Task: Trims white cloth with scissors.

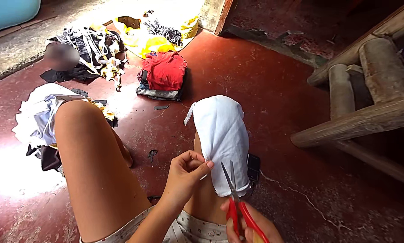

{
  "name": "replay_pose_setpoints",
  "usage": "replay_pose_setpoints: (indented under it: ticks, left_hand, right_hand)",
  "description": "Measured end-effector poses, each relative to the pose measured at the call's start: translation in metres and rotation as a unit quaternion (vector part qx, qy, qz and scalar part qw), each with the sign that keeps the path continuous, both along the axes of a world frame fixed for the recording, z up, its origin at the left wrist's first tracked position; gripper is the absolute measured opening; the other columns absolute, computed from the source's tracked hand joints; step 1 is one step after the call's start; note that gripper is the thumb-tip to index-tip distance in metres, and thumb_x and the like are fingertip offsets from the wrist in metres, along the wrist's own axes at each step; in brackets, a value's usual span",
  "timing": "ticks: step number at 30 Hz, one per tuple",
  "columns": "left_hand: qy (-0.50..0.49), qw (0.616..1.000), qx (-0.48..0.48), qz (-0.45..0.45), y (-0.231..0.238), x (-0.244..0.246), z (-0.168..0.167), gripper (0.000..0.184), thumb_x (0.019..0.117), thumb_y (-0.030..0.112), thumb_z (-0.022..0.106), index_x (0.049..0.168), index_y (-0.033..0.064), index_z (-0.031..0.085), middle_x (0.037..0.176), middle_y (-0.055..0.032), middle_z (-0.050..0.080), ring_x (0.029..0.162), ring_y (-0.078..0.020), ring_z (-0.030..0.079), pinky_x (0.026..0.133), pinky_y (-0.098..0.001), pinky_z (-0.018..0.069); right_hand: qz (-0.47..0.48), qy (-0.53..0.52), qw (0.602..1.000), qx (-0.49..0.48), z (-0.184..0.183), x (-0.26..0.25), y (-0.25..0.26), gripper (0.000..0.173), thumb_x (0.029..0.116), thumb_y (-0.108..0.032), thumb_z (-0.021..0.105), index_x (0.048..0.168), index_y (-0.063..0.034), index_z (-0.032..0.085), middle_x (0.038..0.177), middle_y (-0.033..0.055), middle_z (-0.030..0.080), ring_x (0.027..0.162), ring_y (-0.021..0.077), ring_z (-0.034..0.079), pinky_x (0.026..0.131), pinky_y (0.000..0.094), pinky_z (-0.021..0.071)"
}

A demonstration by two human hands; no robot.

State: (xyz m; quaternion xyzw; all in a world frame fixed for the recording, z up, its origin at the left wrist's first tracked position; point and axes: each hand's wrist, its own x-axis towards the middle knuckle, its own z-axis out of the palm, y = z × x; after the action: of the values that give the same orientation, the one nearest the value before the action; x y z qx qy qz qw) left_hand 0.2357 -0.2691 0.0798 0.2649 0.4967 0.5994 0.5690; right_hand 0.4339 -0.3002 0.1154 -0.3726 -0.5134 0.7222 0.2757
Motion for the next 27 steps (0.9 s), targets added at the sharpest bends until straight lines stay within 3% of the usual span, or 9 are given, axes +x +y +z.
replay_pose_setpoints:
  ticks: [3,6,13,18,22,27]
  left_hand:
    - [-0.002,1.0,0.002,0.025,0.001,0.003,-0.003,0.01,0.0887,0.004,0.076,0.087,0.0044,0.066,0.07,-0.0027,0.069,0.065,-0.0058,0.064,0.065,-0.0207,0.0531]
    - [-0.004,0.999,0.0,0.044,0.0,0.005,-0.004,0.02,0.0877,0.001,0.076,0.096,0.0049,0.059,0.073,-0.0061,0.072,0.066,-0.0076,0.068,0.066,-0.0211,0.0544]
    - [0.051,0.997,0.043,0.039,-0.003,0.004,-0.008,0.033,0.0878,0.001,0.076,0.107,0.0069,0.05,0.081,-0.0078,0.075,0.073,-0.011,0.073,0.07,-0.0226,0.0575]
    - [0.083,0.994,0.058,0.04,-0.006,0.005,-0.01,0.041,0.0851,0.002,0.079,0.109,0.0071,0.045,0.081,-0.0079,0.075,0.074,-0.013,0.074,0.068,-0.0238,0.0582]
    - [0.105,0.99,0.08,0.041,-0.005,0.006,-0.009,0.044,0.0847,0.002,0.079,0.109,0.0069,0.042,0.079,-0.0069,0.075,0.073,-0.0119,0.073,0.065,-0.0224,0.0563]
    - [0.154,0.98,0.117,0.041,-0.005,0.006,-0.014,0.04,0.0857,0.005,0.078,0.105,0.0073,0.043,0.081,-0.0046,0.075,0.076,-0.0116,0.074,0.071,-0.0253,0.0577]
  right_hand:
    - [0.032,0.009,0.999,-0.034,0.0,0.001,0.018,0.039,0.1017,-0.037,0.057,0.126,-0.008,0.052,0.077,-0.015,0.058,0.059,-0.001,0.055,0.046,0.0173,0.0427]
    - [0.044,0.005,0.997,-0.061,0.002,-0.002,0.025,0.029,0.1023,-0.029,0.053,0.124,-0.0085,0.054,0.074,-0.0145,0.057,0.057,-0.0012,0.054,0.044,0.0164,0.0412]
    - [0.042,0.062,0.991,-0.114,0.008,0.001,0.032,0.029,0.1036,-0.036,0.053,0.116,-0.0118,0.063,0.068,-0.0131,0.059,0.05,-0.0017,0.053,0.041,0.0155,0.042]
    - [0.079,0.047,0.982,-0.166,0.015,0.002,0.049,0.03,0.1035,-0.038,0.049,0.112,-0.0142,0.065,0.062,-0.0111,0.058,0.045,-0.0011,0.052,0.039,0.0156,0.0413]
    - [0.082,0.024,0.986,-0.144,0.013,-0.005,0.054,0.026,0.1049,-0.028,0.043,0.116,-0.0132,0.061,0.065,-0.0114,0.058,0.049,-0.001,0.053,0.042,0.0158,0.0428]
    - [0.053,-0.009,0.996,-0.076,0.006,-0.016,0.048,0.022,0.1026,-0.016,0.044,0.119,-0.0094,0.056,0.067,-0.013,0.056,0.051,-0.0005,0.053,0.043,0.0164,0.0426]
